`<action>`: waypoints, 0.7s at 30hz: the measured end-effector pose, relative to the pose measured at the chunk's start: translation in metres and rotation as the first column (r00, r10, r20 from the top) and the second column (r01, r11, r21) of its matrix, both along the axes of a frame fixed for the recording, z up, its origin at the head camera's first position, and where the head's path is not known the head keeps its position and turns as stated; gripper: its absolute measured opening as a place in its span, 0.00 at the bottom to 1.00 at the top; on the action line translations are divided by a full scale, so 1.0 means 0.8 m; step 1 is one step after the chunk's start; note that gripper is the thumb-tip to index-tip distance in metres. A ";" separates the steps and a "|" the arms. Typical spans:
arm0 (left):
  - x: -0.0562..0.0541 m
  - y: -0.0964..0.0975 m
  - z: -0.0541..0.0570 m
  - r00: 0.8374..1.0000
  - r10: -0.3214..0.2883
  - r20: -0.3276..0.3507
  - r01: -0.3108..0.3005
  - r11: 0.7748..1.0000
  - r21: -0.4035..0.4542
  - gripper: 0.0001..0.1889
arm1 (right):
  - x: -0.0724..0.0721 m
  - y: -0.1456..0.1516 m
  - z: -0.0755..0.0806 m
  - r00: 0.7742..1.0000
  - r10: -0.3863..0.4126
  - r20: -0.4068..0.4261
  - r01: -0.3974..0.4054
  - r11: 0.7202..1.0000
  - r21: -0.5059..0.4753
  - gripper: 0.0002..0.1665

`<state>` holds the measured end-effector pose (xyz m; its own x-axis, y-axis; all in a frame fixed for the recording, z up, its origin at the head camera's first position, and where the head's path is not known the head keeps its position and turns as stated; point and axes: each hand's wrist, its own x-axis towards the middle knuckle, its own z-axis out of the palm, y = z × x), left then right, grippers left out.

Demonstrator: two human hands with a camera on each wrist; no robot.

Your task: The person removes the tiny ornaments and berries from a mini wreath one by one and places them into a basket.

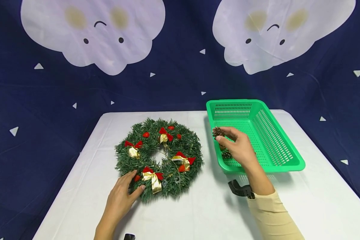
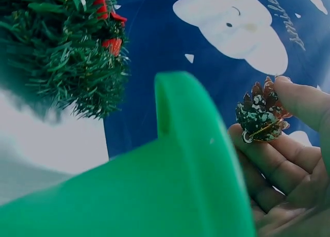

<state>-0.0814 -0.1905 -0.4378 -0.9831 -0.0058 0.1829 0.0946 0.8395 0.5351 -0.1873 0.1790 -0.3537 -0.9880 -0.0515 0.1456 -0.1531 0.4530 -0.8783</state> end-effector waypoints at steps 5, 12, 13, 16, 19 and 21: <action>0.000 0.001 0.002 1.000 -0.001 -0.006 0.001 1.000 -0.003 0.34 | 0.001 0.009 -0.002 1.000 -0.022 -0.013 0.023 0.999 0.028 0.31; 0.000 0.001 0.002 1.000 0.004 0.026 -0.004 1.000 0.003 0.35 | 0.002 0.022 -0.007 0.999 -0.048 -0.007 0.049 0.995 0.083 0.31; 0.000 0.001 0.002 1.000 0.003 0.028 -0.004 1.000 0.003 0.35 | 0.002 0.024 -0.008 0.999 -0.052 -0.005 0.052 0.995 0.091 0.31; -0.001 0.001 0.001 0.999 0.004 0.038 -0.004 1.000 0.001 0.35 | 0.002 0.028 -0.012 0.998 -0.061 0.004 0.060 0.991 0.121 0.32; -0.001 0.001 0.001 0.999 0.009 0.044 -0.009 1.000 -0.004 0.35 | 0.001 0.031 -0.015 0.998 -0.062 0.024 0.058 0.987 0.153 0.34; -0.001 0.001 0.001 0.999 0.010 0.043 -0.010 1.000 -0.004 0.35 | 0.001 0.033 -0.018 0.997 -0.061 0.035 0.055 0.984 0.167 0.35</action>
<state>-0.0819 -0.1898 -0.4368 -0.9900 -0.0150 0.1405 0.0632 0.8423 0.5352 -0.1866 0.2051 -0.3679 -0.9949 -0.0140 0.1002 -0.0885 0.6001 -0.7950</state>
